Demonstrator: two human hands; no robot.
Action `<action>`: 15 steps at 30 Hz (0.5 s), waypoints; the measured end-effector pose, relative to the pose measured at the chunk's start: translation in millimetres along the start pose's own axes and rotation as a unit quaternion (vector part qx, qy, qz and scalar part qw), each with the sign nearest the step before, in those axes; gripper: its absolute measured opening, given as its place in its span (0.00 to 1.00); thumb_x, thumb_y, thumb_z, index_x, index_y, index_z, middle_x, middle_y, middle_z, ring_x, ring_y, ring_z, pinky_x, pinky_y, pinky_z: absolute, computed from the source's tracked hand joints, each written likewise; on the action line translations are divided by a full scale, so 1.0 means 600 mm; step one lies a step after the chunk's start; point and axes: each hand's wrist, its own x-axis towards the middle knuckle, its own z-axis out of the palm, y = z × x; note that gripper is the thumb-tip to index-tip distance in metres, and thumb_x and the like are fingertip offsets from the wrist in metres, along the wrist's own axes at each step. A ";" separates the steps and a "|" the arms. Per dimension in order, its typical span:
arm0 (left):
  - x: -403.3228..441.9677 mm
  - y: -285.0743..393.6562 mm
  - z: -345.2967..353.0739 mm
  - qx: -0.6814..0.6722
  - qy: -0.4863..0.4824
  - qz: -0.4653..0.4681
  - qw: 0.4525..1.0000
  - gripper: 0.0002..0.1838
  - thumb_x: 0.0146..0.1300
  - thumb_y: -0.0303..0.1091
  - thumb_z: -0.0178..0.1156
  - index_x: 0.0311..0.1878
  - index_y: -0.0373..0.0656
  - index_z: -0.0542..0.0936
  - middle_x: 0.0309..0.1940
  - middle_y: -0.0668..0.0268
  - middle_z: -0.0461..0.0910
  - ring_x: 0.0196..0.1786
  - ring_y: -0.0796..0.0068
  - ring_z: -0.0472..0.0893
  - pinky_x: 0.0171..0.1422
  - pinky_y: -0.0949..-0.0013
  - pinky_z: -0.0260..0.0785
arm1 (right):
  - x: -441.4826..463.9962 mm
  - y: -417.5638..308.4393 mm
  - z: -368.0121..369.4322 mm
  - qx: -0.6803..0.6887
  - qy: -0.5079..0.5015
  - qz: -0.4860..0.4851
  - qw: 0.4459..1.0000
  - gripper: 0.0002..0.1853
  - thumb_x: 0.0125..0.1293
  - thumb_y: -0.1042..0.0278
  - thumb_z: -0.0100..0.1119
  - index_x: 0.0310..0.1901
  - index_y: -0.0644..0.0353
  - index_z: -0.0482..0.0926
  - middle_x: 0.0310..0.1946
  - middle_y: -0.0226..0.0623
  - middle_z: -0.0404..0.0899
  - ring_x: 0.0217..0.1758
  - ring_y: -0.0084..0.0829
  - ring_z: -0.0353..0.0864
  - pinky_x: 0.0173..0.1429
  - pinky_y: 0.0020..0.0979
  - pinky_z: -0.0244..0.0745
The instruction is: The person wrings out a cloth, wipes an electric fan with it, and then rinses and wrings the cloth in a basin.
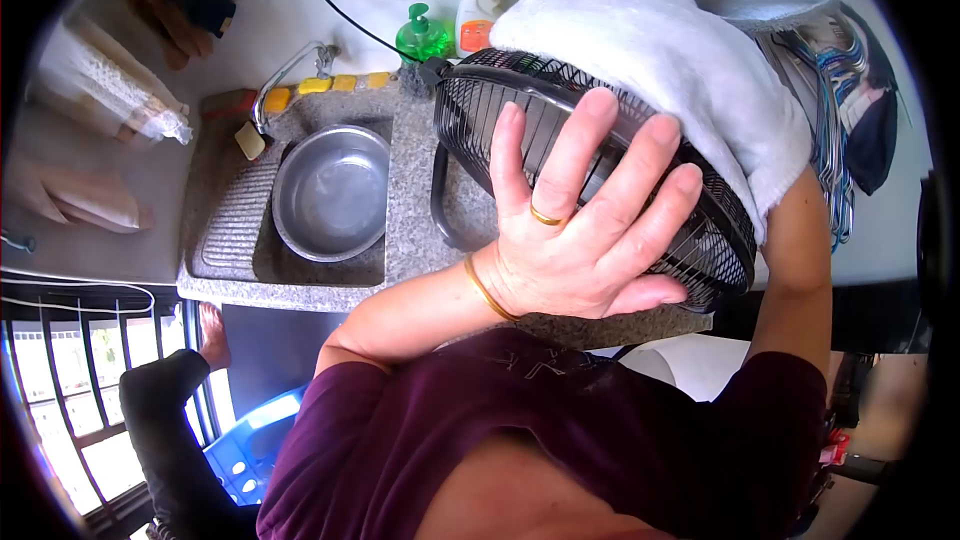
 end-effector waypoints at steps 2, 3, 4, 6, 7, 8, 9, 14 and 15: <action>-0.001 -0.002 0.002 -0.002 0.003 0.005 1.000 0.38 0.67 0.68 0.36 0.60 0.45 0.75 0.61 0.54 0.73 0.67 0.44 0.65 0.73 0.41 0.39 | 0.007 -0.008 -0.014 -0.019 -0.010 0.027 0.999 0.23 0.73 0.61 0.40 0.67 0.53 0.67 0.67 0.39 0.65 0.72 0.34 0.61 0.76 0.34 0.51; -0.001 -0.001 0.003 -0.003 0.006 0.005 1.000 0.38 0.67 0.68 0.36 0.60 0.45 0.75 0.61 0.54 0.73 0.67 0.44 0.65 0.74 0.41 0.39 | 0.009 -0.009 -0.018 -0.030 -0.016 0.039 0.999 0.22 0.73 0.62 0.41 0.66 0.53 0.67 0.67 0.39 0.66 0.72 0.34 0.61 0.76 0.34 0.51; 0.001 0.000 0.006 -0.001 0.011 0.009 1.000 0.38 0.67 0.68 0.36 0.60 0.45 0.75 0.61 0.54 0.73 0.67 0.44 0.65 0.74 0.41 0.39 | 0.015 -0.012 -0.021 -0.069 -0.024 0.038 0.997 0.22 0.73 0.63 0.41 0.66 0.53 0.68 0.66 0.39 0.67 0.72 0.34 0.62 0.75 0.34 0.52; 0.002 0.004 0.008 -0.025 0.024 -0.028 0.999 0.33 0.70 0.63 0.32 0.59 0.49 0.76 0.61 0.58 0.73 0.67 0.47 0.66 0.69 0.30 0.41 | 0.035 -0.039 -0.024 -0.300 -0.039 -0.026 0.953 0.20 0.71 0.67 0.41 0.62 0.54 0.72 0.61 0.39 0.72 0.67 0.35 0.68 0.72 0.34 0.58; 0.003 0.001 0.009 -0.024 0.024 -0.028 0.999 0.34 0.69 0.64 0.33 0.59 0.48 0.75 0.61 0.57 0.73 0.68 0.47 0.65 0.70 0.31 0.40 | 0.046 -0.050 -0.027 -0.305 -0.036 -0.030 0.951 0.20 0.71 0.67 0.41 0.62 0.54 0.72 0.61 0.39 0.72 0.67 0.35 0.68 0.72 0.34 0.58; 0.003 0.001 0.007 -0.023 0.016 -0.024 0.999 0.35 0.69 0.64 0.34 0.59 0.47 0.75 0.61 0.57 0.73 0.68 0.47 0.65 0.70 0.32 0.40 | 0.055 -0.058 -0.029 -0.275 -0.082 0.040 0.957 0.20 0.71 0.66 0.41 0.62 0.54 0.72 0.60 0.40 0.72 0.66 0.35 0.68 0.72 0.34 0.58; 0.003 0.001 0.005 -0.018 0.010 -0.020 1.000 0.35 0.68 0.65 0.35 0.59 0.47 0.75 0.62 0.57 0.72 0.68 0.46 0.64 0.70 0.32 0.39 | 0.068 -0.073 -0.031 -0.245 -0.128 0.108 0.955 0.20 0.71 0.66 0.42 0.62 0.54 0.72 0.60 0.40 0.73 0.66 0.35 0.69 0.72 0.34 0.59; 0.004 -0.001 0.003 -0.002 0.002 0.004 1.000 0.37 0.66 0.67 0.38 0.60 0.44 0.74 0.62 0.54 0.71 0.69 0.45 0.63 0.72 0.36 0.39 | 0.036 -0.056 -0.031 -0.290 0.005 -0.065 0.955 0.18 0.70 0.67 0.43 0.58 0.58 0.75 0.55 0.41 0.75 0.59 0.37 0.73 0.67 0.36 0.64; 0.005 -0.004 0.001 0.006 -0.009 0.013 1.000 0.39 0.66 0.68 0.38 0.61 0.42 0.73 0.62 0.51 0.70 0.68 0.44 0.63 0.74 0.40 0.38 | 0.034 -0.065 -0.036 -0.169 0.002 -0.036 0.985 0.17 0.69 0.69 0.44 0.56 0.61 0.75 0.53 0.41 0.76 0.59 0.36 0.73 0.66 0.34 0.64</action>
